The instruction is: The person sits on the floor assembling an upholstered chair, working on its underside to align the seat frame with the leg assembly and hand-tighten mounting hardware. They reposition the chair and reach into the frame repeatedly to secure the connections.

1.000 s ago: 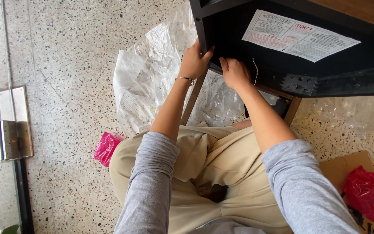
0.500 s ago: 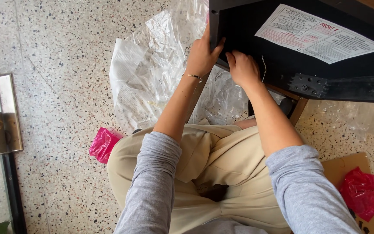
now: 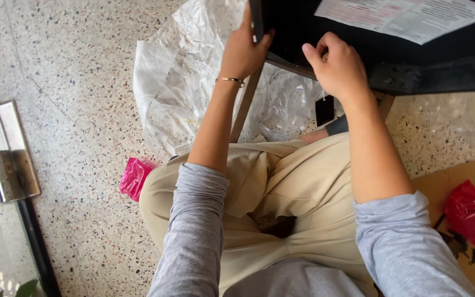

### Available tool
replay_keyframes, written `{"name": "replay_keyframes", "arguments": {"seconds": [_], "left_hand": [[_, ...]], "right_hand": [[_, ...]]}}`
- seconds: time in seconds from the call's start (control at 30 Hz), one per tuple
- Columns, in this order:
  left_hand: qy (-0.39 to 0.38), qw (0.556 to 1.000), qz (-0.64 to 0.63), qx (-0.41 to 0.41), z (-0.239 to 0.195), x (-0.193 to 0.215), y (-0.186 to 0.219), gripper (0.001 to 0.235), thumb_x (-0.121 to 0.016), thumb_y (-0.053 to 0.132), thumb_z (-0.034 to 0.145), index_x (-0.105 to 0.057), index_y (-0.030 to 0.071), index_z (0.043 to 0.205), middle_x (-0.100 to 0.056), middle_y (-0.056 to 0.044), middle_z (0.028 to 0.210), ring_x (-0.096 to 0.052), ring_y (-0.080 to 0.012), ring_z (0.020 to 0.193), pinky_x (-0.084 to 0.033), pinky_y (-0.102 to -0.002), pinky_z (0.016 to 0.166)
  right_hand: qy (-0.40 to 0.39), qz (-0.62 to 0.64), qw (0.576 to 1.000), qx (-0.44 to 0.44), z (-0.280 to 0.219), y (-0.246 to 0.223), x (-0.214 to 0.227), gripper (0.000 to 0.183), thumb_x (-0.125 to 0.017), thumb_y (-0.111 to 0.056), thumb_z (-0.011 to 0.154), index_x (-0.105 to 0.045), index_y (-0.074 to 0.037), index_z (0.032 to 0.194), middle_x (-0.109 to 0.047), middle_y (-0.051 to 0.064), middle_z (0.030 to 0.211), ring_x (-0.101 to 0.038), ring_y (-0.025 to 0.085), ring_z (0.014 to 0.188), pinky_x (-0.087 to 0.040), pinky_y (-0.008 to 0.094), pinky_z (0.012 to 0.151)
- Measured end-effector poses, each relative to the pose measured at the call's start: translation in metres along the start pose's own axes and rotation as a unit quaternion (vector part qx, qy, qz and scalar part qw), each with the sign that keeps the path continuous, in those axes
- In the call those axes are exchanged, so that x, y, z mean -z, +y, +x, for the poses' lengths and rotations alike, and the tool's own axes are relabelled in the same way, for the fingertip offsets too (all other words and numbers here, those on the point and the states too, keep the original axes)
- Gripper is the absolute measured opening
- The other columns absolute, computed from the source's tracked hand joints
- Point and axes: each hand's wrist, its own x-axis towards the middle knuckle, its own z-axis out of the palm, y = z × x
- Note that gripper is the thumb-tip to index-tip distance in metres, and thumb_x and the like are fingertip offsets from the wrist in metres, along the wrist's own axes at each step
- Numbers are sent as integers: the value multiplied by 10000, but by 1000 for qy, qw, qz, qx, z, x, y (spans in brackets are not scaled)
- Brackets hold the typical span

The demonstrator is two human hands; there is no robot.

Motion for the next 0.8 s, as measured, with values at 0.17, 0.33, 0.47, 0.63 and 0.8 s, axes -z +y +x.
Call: {"name": "replay_keyframes", "arguments": {"seconds": [0.17, 0.33, 0.47, 0.63, 0.8], "left_hand": [[-186, 894, 366, 180, -27, 16, 76, 543, -668, 602, 916, -745, 73, 1011, -731, -196, 988, -711, -374, 906, -565, -477, 774], [-163, 970, 176, -25, -46, -69, 160, 412, -719, 437, 912, -695, 63, 1084, -775, -157, 949, -745, -354, 894, -586, -464, 760], [-108, 979, 23, -169, -33, -190, 138, 436, -792, 274, 818, -648, 9, 1132, -751, -206, 985, -718, -409, 897, -574, -456, 719], [-117, 984, 83, -103, -39, -258, 116, 292, -757, 269, 899, -670, 93, 1115, -744, -197, 938, -699, -426, 891, -566, -484, 747], [-67, 988, 104, -95, -42, -274, 118, 212, -728, 261, 860, -729, 174, 1053, -751, -155, 905, -710, -393, 836, -572, -477, 711]], "right_hand": [[55, 122, 985, -104, -108, 70, 111, 389, -701, -328, 1092, -627, 17, 928, -602, 98, 688, -550, 192, 613, -428, 356, 599], [167, 74, 970, -158, -143, 196, 122, 433, -742, -386, 1080, -636, 14, 950, -663, 123, 814, -637, 239, 742, -490, 389, 684], [132, 59, 986, -86, -112, 201, 124, 462, -727, -489, 1072, -720, -36, 982, -751, 115, 920, -711, 300, 809, -546, 438, 777], [103, -23, 989, -105, -104, 215, 127, 408, -699, -447, 1086, -750, -43, 1063, -748, 163, 940, -721, 361, 841, -553, 487, 764], [113, -16, 985, -130, -100, 192, 141, 355, -712, -391, 1006, -750, -39, 1026, -753, 163, 917, -729, 359, 833, -547, 497, 764]]}}
